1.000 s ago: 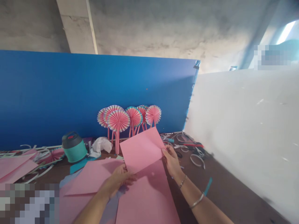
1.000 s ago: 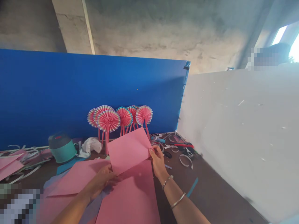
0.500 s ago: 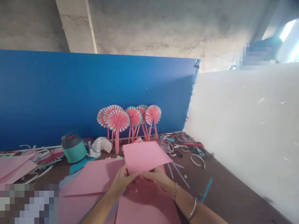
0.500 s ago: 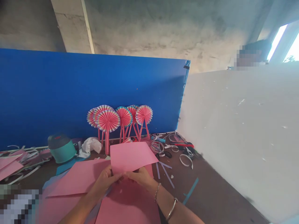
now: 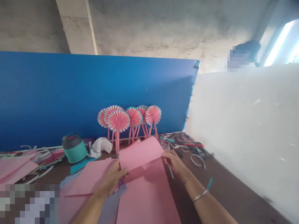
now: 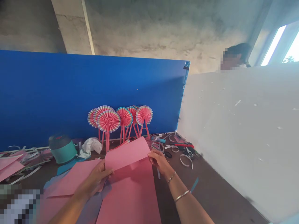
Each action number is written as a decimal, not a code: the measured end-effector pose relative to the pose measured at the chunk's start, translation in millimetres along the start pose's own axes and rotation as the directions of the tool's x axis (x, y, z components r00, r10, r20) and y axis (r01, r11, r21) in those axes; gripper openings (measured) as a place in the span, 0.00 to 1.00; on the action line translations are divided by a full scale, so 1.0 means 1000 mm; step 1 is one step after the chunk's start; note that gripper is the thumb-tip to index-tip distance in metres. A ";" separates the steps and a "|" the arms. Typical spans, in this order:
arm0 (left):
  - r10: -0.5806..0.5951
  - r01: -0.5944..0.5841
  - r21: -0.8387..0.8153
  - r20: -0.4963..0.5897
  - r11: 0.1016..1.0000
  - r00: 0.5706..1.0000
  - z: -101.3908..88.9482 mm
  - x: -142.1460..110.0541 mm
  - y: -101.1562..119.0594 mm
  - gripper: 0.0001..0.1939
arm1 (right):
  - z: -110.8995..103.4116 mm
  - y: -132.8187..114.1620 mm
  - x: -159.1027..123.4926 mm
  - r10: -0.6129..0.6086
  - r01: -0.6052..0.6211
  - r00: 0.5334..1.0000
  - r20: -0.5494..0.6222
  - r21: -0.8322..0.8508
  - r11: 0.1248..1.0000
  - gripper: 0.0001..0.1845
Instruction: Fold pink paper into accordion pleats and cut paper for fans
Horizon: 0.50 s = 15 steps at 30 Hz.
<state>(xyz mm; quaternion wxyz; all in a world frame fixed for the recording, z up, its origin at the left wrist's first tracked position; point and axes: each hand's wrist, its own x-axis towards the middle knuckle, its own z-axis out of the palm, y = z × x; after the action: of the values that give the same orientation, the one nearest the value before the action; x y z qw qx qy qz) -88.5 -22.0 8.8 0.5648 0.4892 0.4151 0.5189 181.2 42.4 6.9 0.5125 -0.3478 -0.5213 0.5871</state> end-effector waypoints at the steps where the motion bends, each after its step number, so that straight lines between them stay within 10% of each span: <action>1: -0.001 0.001 -0.010 -0.005 1.000 1.000 -0.002 0.001 -0.001 0.20 | -0.003 0.000 0.002 0.003 -0.002 1.000 -0.013 0.029 1.000 0.16; 6: 0.002 -0.002 0.005 0.032 1.000 0.999 -0.007 0.003 -0.010 0.19 | -0.003 0.005 0.004 0.166 -0.155 0.985 -0.048 0.179 0.972 0.18; 15: -0.056 0.030 0.195 0.128 0.980 0.990 -0.012 0.005 -0.008 0.13 | -0.002 -0.002 -0.001 0.127 -0.124 0.992 0.010 -0.160 0.979 0.15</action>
<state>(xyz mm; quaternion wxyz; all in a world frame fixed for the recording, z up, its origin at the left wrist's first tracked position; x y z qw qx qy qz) -98.2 -15.5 -0.8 0.5523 0.5658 0.4353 0.4305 183.5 41.5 7.9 0.4399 -0.4139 -0.5486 0.5781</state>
